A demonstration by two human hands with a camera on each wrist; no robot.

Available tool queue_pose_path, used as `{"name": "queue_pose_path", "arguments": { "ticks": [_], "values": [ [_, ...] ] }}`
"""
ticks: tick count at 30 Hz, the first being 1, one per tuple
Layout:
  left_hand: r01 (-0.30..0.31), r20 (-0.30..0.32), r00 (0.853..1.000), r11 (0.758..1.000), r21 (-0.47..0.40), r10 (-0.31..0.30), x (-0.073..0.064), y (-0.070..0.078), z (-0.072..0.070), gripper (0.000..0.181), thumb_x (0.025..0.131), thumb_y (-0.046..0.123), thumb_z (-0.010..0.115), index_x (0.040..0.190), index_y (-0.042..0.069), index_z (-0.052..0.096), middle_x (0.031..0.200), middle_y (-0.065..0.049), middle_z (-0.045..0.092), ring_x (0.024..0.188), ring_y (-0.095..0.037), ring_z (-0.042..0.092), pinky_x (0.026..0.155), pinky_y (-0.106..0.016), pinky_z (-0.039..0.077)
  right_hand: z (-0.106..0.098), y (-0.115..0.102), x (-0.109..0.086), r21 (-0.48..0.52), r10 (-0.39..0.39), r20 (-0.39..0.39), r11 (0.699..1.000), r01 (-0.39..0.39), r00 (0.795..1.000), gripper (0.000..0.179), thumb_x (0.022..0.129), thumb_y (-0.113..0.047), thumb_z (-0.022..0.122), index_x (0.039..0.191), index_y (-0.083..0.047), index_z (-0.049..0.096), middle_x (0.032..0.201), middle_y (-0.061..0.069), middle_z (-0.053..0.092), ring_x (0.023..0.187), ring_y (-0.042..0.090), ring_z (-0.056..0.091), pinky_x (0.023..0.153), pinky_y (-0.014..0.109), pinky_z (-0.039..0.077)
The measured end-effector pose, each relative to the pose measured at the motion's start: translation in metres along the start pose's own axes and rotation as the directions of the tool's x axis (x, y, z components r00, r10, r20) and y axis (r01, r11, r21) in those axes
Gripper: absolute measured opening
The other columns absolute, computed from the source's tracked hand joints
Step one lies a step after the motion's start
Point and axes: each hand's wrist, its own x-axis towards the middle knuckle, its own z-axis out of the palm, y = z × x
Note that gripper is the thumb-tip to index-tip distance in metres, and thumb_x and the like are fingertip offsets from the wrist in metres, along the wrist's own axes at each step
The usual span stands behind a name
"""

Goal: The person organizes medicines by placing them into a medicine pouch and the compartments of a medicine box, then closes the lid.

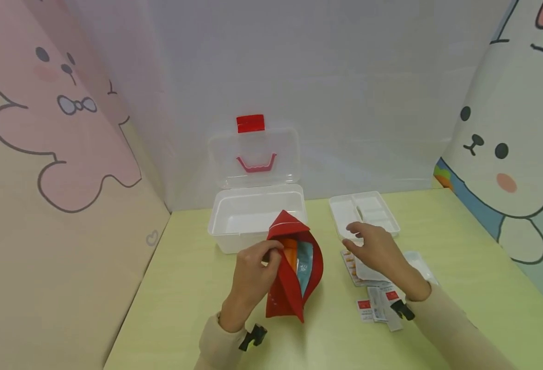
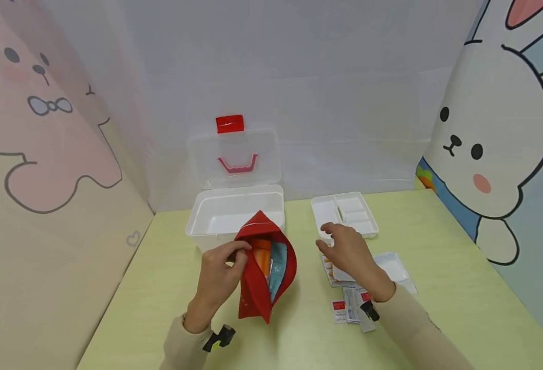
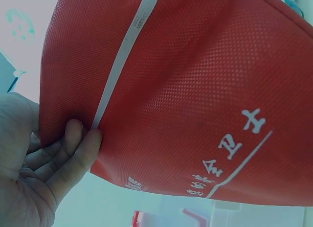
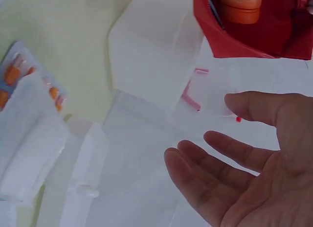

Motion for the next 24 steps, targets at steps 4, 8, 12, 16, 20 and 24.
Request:
{"name": "queue_pose_path", "arguments": {
  "ticks": [4,8,12,16,20,24],
  "values": [
    [0.010,0.005,1.000,1.000,0.007,-0.010,0.000,-0.001,-0.001,0.014,0.085,-0.004,0.060,0.090,0.003,0.072,0.083,-0.008,0.073,0.065,-0.011,0.064,0.063,-0.018,0.056,0.011,0.011,-0.003,-0.042,0.020,0.069,0.999,-0.017,0.997,0.039,0.089,-0.021,0.068,0.120,0.002,0.064,0.115,0.021,0.070,0.099,0.037,0.068,0.082,0.051,0.054],
    [0.022,0.012,1.000,1.000,0.006,-0.022,0.000,-0.003,-0.002,0.014,0.085,-0.003,0.061,0.091,0.003,0.072,0.084,-0.008,0.073,0.066,-0.012,0.065,0.063,-0.018,0.056,0.023,0.016,-0.006,-0.048,0.049,0.113,0.998,-0.044,0.992,0.039,0.089,-0.023,0.068,0.119,0.002,0.064,0.111,0.021,0.071,0.095,0.035,0.069,0.077,0.049,0.055],
    [0.027,0.015,1.000,1.000,-0.006,-0.027,-0.001,-0.005,-0.001,0.014,0.085,-0.003,0.061,0.091,0.003,0.071,0.084,-0.008,0.073,0.066,-0.012,0.066,0.064,-0.018,0.056,0.034,0.020,-0.006,-0.054,0.071,0.139,0.996,-0.064,0.988,0.038,0.087,-0.022,0.069,0.116,0.003,0.065,0.108,0.020,0.071,0.089,0.032,0.069,0.076,0.049,0.055],
    [0.024,0.017,1.000,1.000,-0.008,-0.023,-0.002,-0.004,-0.001,0.014,0.085,-0.003,0.061,0.091,0.003,0.072,0.084,-0.008,0.073,0.067,-0.012,0.066,0.064,-0.018,0.056,0.042,0.026,-0.006,-0.075,0.112,0.189,0.992,-0.099,0.976,0.039,0.086,-0.023,0.069,0.115,0.002,0.065,0.102,0.017,0.073,0.083,0.027,0.067,0.075,0.048,0.054],
    [0.017,0.018,1.000,1.000,-0.010,-0.017,-0.002,-0.003,-0.002,0.014,0.085,-0.003,0.061,0.090,0.003,0.072,0.083,-0.008,0.073,0.066,-0.011,0.065,0.063,-0.018,0.056,0.047,0.033,-0.006,-0.087,0.147,0.228,0.988,-0.131,0.962,0.031,0.085,-0.024,0.068,0.107,-0.002,0.067,0.083,0.009,0.070,0.067,0.020,0.059,0.062,0.039,0.049],
    [-0.001,0.015,1.000,1.000,-0.008,0.001,-0.001,-0.004,-0.002,0.013,0.085,-0.004,0.061,0.090,0.002,0.072,0.083,-0.008,0.073,0.066,-0.011,0.064,0.063,-0.017,0.055,0.048,0.039,-0.006,-0.096,0.162,0.231,0.985,-0.143,0.959,0.029,0.085,-0.023,0.067,0.106,-0.004,0.066,0.079,0.006,0.068,0.064,0.018,0.054,0.058,0.036,0.046]
  ]
}}
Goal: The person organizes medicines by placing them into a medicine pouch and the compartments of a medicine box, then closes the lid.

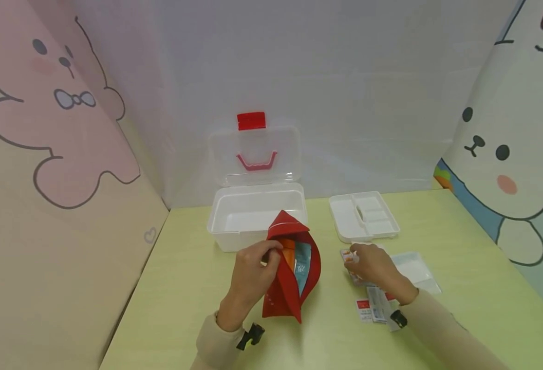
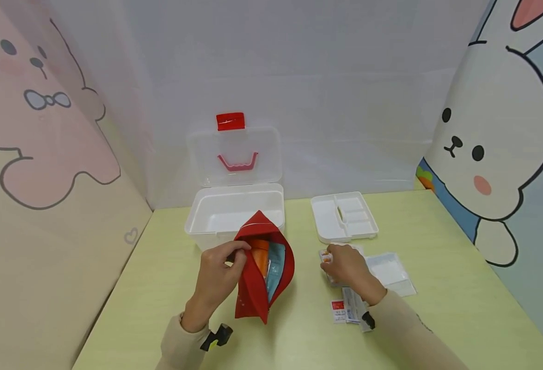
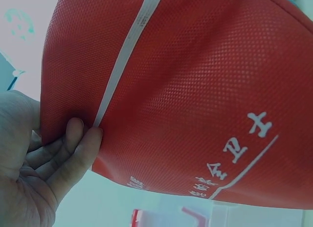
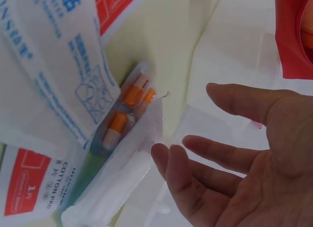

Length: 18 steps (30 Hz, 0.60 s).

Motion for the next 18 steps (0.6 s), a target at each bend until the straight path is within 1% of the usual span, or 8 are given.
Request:
{"name": "queue_pose_path", "arguments": {
  "ticks": [3,7,10,13,15,18],
  "values": [
    [-0.008,0.000,1.000,1.000,-0.003,0.008,-0.0002,-0.0002,0.0005,0.013,0.084,-0.004,0.060,0.089,0.001,0.072,0.082,-0.008,0.073,0.065,-0.010,0.064,0.063,-0.017,0.055,0.0016,0.0024,0.0001,-0.008,-0.018,-0.005,1.000,0.018,1.000,0.037,0.084,-0.024,0.069,0.114,-0.001,0.066,0.098,0.014,0.072,0.077,0.025,0.064,0.069,0.044,0.053],
    [-0.008,0.001,1.000,1.000,-0.004,0.008,-0.0002,0.0005,0.0002,0.014,0.085,-0.004,0.060,0.089,0.001,0.072,0.082,-0.008,0.072,0.065,-0.010,0.064,0.063,-0.016,0.055,0.0045,0.0019,0.0029,0.010,-0.053,-0.024,0.999,0.053,0.998,0.038,0.084,-0.021,0.069,0.115,0.001,0.067,0.106,0.018,0.071,0.087,0.028,0.067,0.080,0.049,0.054],
    [-0.004,0.002,1.000,1.000,-0.002,0.004,-0.0004,0.0010,0.0002,0.014,0.085,-0.004,0.060,0.089,0.002,0.072,0.082,-0.007,0.072,0.065,-0.010,0.064,0.063,-0.016,0.054,0.0071,-0.0004,0.0038,0.015,-0.059,-0.055,0.998,0.060,0.997,0.034,0.084,-0.019,0.070,0.112,0.000,0.068,0.099,0.016,0.073,0.082,0.024,0.068,0.075,0.046,0.055],
    [0.001,0.005,1.000,1.000,-0.004,-0.001,-0.0005,0.0012,-0.0001,0.014,0.085,-0.004,0.060,0.090,0.003,0.071,0.082,-0.007,0.072,0.065,-0.010,0.064,0.063,-0.016,0.055,0.0086,-0.0029,0.0039,0.010,-0.058,-0.070,0.998,0.059,0.996,0.034,0.083,-0.019,0.071,0.111,0.000,0.068,0.095,0.014,0.074,0.081,0.026,0.069,0.072,0.045,0.055],
    [0.001,0.005,1.000,1.000,-0.004,-0.001,-0.0007,0.0008,-0.0001,0.014,0.085,-0.004,0.060,0.090,0.003,0.071,0.082,-0.007,0.072,0.065,-0.010,0.064,0.063,-0.016,0.055,0.0094,-0.0035,0.0041,-0.001,-0.044,-0.070,0.999,0.044,0.997,0.034,0.083,-0.020,0.071,0.110,0.000,0.068,0.094,0.015,0.074,0.081,0.028,0.069,0.070,0.046,0.055],
    [-0.003,0.005,1.000,1.000,-0.005,0.003,-0.0007,0.0001,0.0004,0.014,0.085,-0.004,0.060,0.090,0.003,0.071,0.081,-0.007,0.072,0.065,-0.010,0.063,0.063,-0.016,0.055,0.0095,-0.0027,0.0045,-0.025,-0.002,-0.058,1.000,0.001,0.998,0.035,0.082,-0.022,0.069,0.109,-0.001,0.068,0.094,0.016,0.073,0.077,0.029,0.067,0.067,0.046,0.053]
  ]
}}
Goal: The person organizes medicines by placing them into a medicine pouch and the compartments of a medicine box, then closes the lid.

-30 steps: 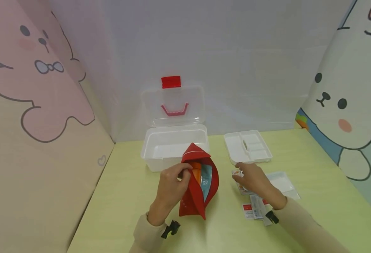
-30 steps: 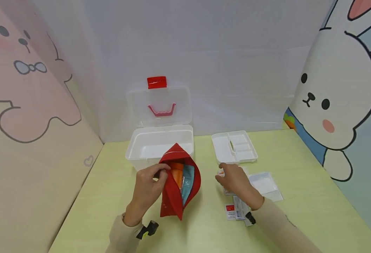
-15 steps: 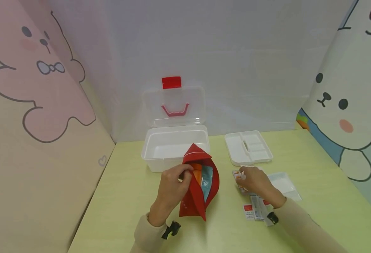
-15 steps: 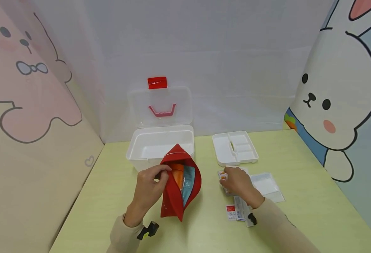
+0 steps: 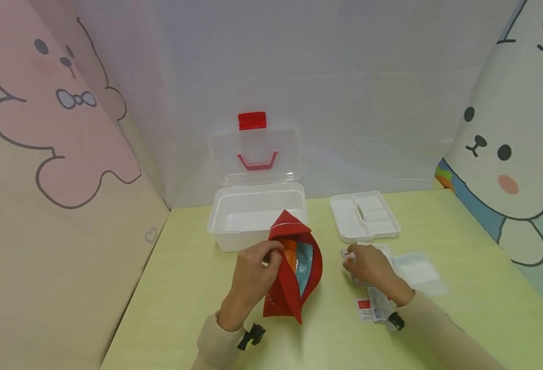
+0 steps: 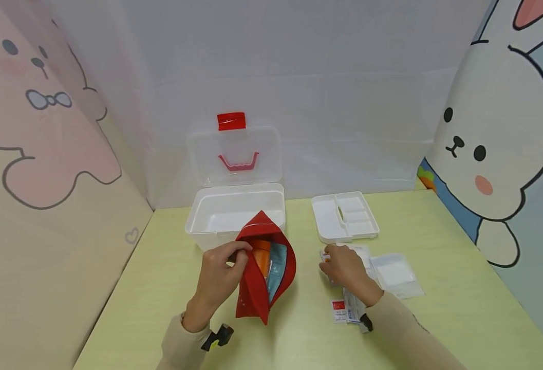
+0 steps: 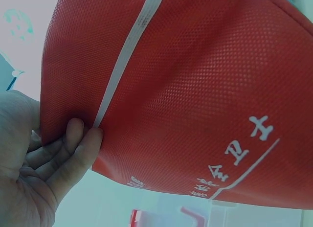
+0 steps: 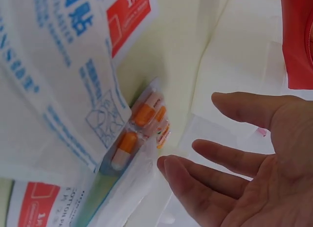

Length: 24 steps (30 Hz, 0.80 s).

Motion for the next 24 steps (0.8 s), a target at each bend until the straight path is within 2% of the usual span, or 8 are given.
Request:
{"name": "queue_pose_path", "arguments": {
  "ticks": [5,9,13,16,20,24],
  "values": [
    [-0.014,-0.005,1.000,1.000,0.003,0.014,0.000,-0.001,0.000,0.014,0.085,-0.004,0.059,0.089,0.003,0.071,0.080,-0.007,0.072,0.064,-0.009,0.062,0.062,-0.015,0.054,-0.001,0.003,0.000,-0.026,0.086,0.038,0.996,-0.085,0.996,0.033,0.082,-0.024,0.066,0.108,-0.003,0.067,0.085,0.013,0.069,0.068,0.025,0.057,0.058,0.042,0.048],
    [-0.018,-0.005,1.000,1.000,0.006,0.018,-0.001,-0.001,0.001,0.014,0.085,-0.004,0.059,0.089,0.003,0.071,0.080,-0.006,0.071,0.064,-0.009,0.061,0.061,-0.014,0.053,0.000,0.005,-0.001,-0.047,0.124,0.087,0.992,-0.120,0.989,0.035,0.084,-0.025,0.066,0.111,-0.003,0.065,0.084,0.012,0.069,0.068,0.025,0.059,0.055,0.040,0.047],
    [-0.017,-0.003,1.000,1.000,0.003,0.017,-0.001,-0.001,0.001,0.015,0.085,-0.004,0.060,0.089,0.003,0.071,0.080,-0.007,0.072,0.063,-0.009,0.062,0.061,-0.015,0.053,0.004,0.005,-0.003,-0.089,0.116,0.110,0.990,-0.107,0.987,0.045,0.083,-0.029,0.072,0.117,-0.002,0.064,0.086,0.010,0.068,0.068,0.023,0.058,0.055,0.039,0.046],
    [-0.018,-0.005,1.000,1.000,0.006,0.019,-0.001,-0.002,0.002,0.014,0.085,-0.004,0.060,0.089,0.003,0.071,0.080,-0.007,0.072,0.063,-0.009,0.062,0.061,-0.015,0.054,0.007,0.003,-0.003,-0.109,0.105,0.097,0.990,-0.094,0.990,0.048,0.079,-0.031,0.076,0.116,-0.002,0.064,0.083,0.009,0.065,0.066,0.023,0.055,0.053,0.038,0.044],
    [-0.012,-0.004,1.000,1.000,0.014,0.013,-0.001,-0.002,0.002,0.014,0.084,-0.004,0.060,0.089,0.004,0.071,0.080,-0.006,0.072,0.064,-0.009,0.062,0.062,-0.015,0.053,0.010,0.000,-0.003,-0.130,0.096,0.066,0.988,-0.087,0.993,0.042,0.077,-0.029,0.077,0.108,-0.004,0.064,0.078,0.009,0.065,0.064,0.024,0.057,0.051,0.040,0.046],
    [-0.001,0.002,1.000,1.000,0.016,0.001,-0.002,-0.001,0.002,0.015,0.085,-0.004,0.059,0.089,0.004,0.071,0.080,-0.005,0.072,0.064,-0.008,0.062,0.061,-0.014,0.053,0.014,-0.004,-0.005,-0.136,0.062,0.021,0.989,-0.059,0.998,0.030,0.077,-0.017,0.070,0.104,-0.003,0.065,0.075,0.011,0.064,0.062,0.026,0.058,0.051,0.042,0.047]
  ]
}}
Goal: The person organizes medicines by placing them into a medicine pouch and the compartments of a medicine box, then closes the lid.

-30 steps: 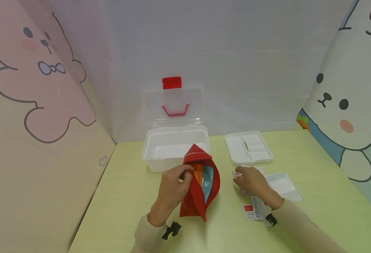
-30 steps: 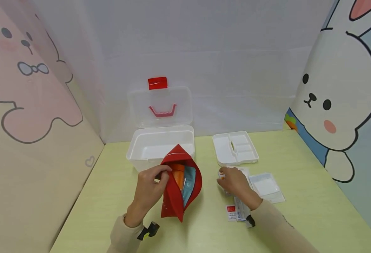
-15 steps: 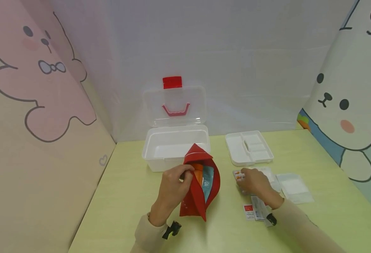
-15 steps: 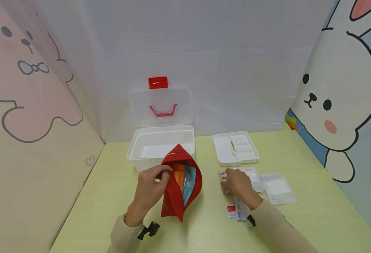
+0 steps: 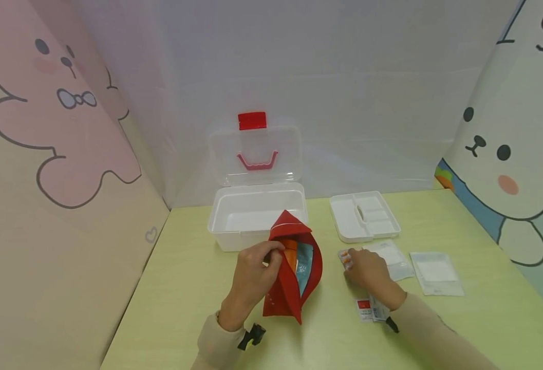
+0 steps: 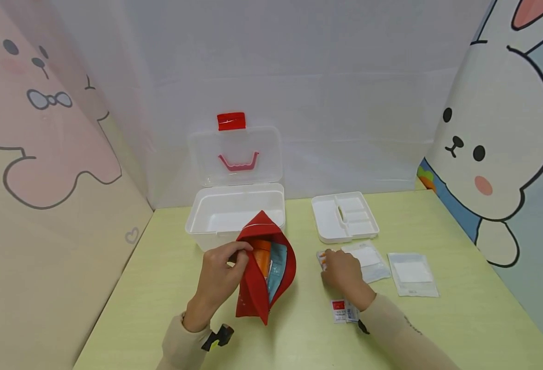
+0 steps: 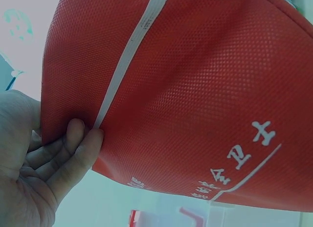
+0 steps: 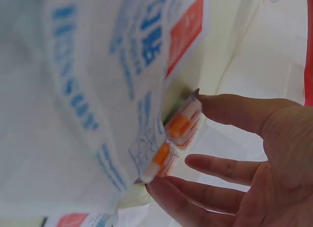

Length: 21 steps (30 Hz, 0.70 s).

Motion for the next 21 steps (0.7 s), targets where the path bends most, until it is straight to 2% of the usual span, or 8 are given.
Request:
{"name": "queue_pose_path", "arguments": {
  "ticks": [3,7,10,14,17,21],
  "values": [
    [0.001,-0.001,1.000,1.000,-0.001,-0.001,0.0002,0.0004,-0.0006,0.015,0.085,-0.004,0.059,0.089,0.004,0.072,0.080,-0.005,0.072,0.064,-0.008,0.061,0.061,-0.015,0.053,0.0020,-0.0034,-0.0013,0.000,-0.033,-0.030,0.999,0.033,0.999,0.027,0.074,-0.010,0.065,0.101,-0.003,0.065,0.074,0.012,0.063,0.063,0.026,0.058,0.052,0.042,0.047],
    [-0.002,-0.005,1.000,1.000,-0.001,0.002,0.0002,0.0006,-0.0007,0.015,0.085,-0.004,0.059,0.089,0.004,0.072,0.080,-0.006,0.072,0.064,-0.008,0.061,0.062,-0.015,0.053,0.0032,-0.0065,-0.0016,0.022,-0.040,-0.045,0.999,0.041,0.998,0.021,0.074,-0.012,0.068,0.094,-0.004,0.064,0.068,0.007,0.059,0.058,0.022,0.053,0.050,0.037,0.043],
    [-0.001,-0.007,1.000,1.000,-0.002,0.001,0.0000,0.0005,-0.0005,0.014,0.085,-0.003,0.060,0.089,0.004,0.071,0.080,-0.006,0.072,0.064,-0.009,0.062,0.062,-0.015,0.054,0.0030,-0.0063,0.0003,0.052,-0.038,-0.064,0.998,0.041,0.997,0.017,0.078,-0.013,0.067,0.091,-0.003,0.064,0.061,0.003,0.053,0.054,0.018,0.045,0.047,0.032,0.037],
    [0.003,-0.002,1.000,1.000,-0.003,-0.003,-0.0001,0.0003,-0.0002,0.014,0.085,-0.003,0.060,0.089,0.004,0.071,0.080,-0.006,0.072,0.064,-0.009,0.062,0.062,-0.016,0.054,0.0016,-0.0037,0.0017,0.061,-0.058,-0.105,0.996,0.065,0.993,0.007,0.081,-0.008,0.061,0.077,-0.004,0.058,0.057,0.002,0.045,0.052,0.017,0.039,0.047,0.030,0.032],
    [0.008,0.004,1.000,1.000,-0.005,-0.008,-0.0003,0.0002,-0.0002,0.014,0.086,-0.003,0.059,0.089,0.004,0.071,0.080,-0.006,0.072,0.064,-0.009,0.062,0.061,-0.016,0.054,0.0001,-0.0014,0.0015,0.056,-0.073,-0.130,0.995,0.081,0.989,0.020,0.083,-0.005,0.056,0.066,-0.008,0.046,0.055,0.004,0.043,0.051,0.017,0.037,0.046,0.031,0.031],
    [0.018,0.010,1.000,1.000,-0.003,-0.018,-0.0007,-0.0003,-0.0005,0.015,0.086,-0.003,0.059,0.089,0.004,0.071,0.081,-0.006,0.072,0.065,-0.010,0.063,0.062,-0.016,0.054,-0.0034,0.0001,0.0010,0.040,-0.079,-0.175,0.995,0.087,0.981,0.028,0.087,-0.006,0.055,0.061,-0.010,0.043,0.054,0.004,0.042,0.050,0.017,0.037,0.044,0.032,0.032]
  ]
}}
